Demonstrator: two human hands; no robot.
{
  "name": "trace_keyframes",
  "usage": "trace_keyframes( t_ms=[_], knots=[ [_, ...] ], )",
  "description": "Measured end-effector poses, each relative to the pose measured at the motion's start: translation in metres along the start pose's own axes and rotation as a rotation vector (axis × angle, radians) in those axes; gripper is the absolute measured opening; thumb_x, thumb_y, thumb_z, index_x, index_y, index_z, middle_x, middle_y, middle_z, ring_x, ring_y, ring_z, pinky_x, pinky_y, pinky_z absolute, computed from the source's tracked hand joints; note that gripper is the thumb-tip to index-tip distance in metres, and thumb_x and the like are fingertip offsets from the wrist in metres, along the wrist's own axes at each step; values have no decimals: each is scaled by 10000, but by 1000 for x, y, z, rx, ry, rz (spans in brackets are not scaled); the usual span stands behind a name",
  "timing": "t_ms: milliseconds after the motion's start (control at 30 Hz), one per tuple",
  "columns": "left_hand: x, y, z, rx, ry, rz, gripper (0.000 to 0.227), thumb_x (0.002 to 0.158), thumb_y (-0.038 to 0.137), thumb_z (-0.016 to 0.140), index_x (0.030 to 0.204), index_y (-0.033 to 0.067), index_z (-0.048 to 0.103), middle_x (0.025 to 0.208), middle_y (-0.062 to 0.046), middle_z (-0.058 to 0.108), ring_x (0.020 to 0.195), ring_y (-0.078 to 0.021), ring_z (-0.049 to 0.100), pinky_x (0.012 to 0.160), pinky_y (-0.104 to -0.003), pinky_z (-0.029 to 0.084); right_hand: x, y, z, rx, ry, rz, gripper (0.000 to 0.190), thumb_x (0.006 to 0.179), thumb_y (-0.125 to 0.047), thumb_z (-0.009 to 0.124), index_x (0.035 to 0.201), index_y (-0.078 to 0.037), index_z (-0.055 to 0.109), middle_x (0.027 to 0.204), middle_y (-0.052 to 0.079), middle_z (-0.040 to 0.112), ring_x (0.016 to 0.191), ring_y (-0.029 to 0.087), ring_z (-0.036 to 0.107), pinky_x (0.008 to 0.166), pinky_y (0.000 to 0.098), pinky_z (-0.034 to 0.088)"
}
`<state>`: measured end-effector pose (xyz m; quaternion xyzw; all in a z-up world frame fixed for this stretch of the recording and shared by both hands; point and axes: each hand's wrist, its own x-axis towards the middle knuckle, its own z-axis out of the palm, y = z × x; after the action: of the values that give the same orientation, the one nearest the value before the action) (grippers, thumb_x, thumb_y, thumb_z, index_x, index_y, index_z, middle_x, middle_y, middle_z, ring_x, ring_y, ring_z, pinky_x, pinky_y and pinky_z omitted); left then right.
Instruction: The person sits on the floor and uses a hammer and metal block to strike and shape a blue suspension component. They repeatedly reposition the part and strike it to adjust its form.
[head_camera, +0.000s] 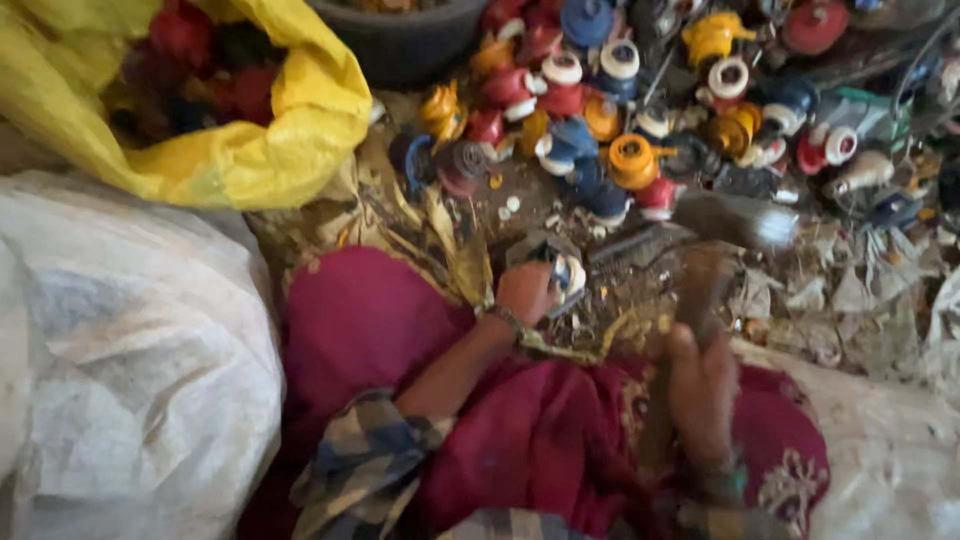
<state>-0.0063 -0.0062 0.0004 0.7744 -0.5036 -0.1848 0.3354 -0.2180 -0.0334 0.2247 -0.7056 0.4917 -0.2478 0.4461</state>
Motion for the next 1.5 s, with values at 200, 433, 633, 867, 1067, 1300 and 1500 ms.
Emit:
trace_keyframes(
  t_ms=[200,433,633,867,1067,1300,1500],
  knots=[
    [2,-1,-1,25,35,1,189,830,209,726,918,43,707,908,-189,715,822,-380,707,754,-511,568,2,53,-8,-116,65,-190,216,1066,-243,490,1159,-55,542,807,102,640,611,200,621,531,365,523],
    [18,-7,9,230,0,55,72,847,120,663,857,85,725,952,-190,703,845,-363,725,763,-499,584,17,91,39,-267,-105,338,421,1001,-390,537,1169,-9,594,783,191,681,627,267,645,560,445,536],
    [1,3,7,27,55,30,139,839,156,674,911,38,680,918,-195,690,818,-399,699,709,-519,565,-13,7,-16,135,85,103,285,1049,-281,501,1110,-8,551,774,88,644,558,193,603,489,351,515],
    [1,8,-5,59,75,96,131,841,142,658,909,32,670,922,-189,690,833,-378,702,740,-495,573,20,64,-2,-750,-90,-206,280,1120,-244,462,989,-55,622,876,102,648,677,185,651,569,332,540],
    [2,-2,12,111,97,156,122,818,152,654,895,62,685,919,-171,701,830,-362,704,683,-502,557,33,152,34,-532,-170,-166,347,1077,-319,484,1108,-11,639,828,146,679,681,222,653,568,362,510],
    [-2,0,25,168,158,136,202,894,247,664,965,58,676,904,-174,695,801,-358,707,650,-493,556,15,82,-15,-138,77,184,353,1093,-349,491,1107,-4,566,791,127,662,595,201,626,513,375,528],
    [0,7,-38,187,150,73,265,802,193,763,1011,71,655,997,-144,680,951,-352,673,768,-480,556,16,53,-4,153,68,168,300,1052,-322,501,1156,-40,496,784,85,609,539,179,587,453,332,512]
  ],
)
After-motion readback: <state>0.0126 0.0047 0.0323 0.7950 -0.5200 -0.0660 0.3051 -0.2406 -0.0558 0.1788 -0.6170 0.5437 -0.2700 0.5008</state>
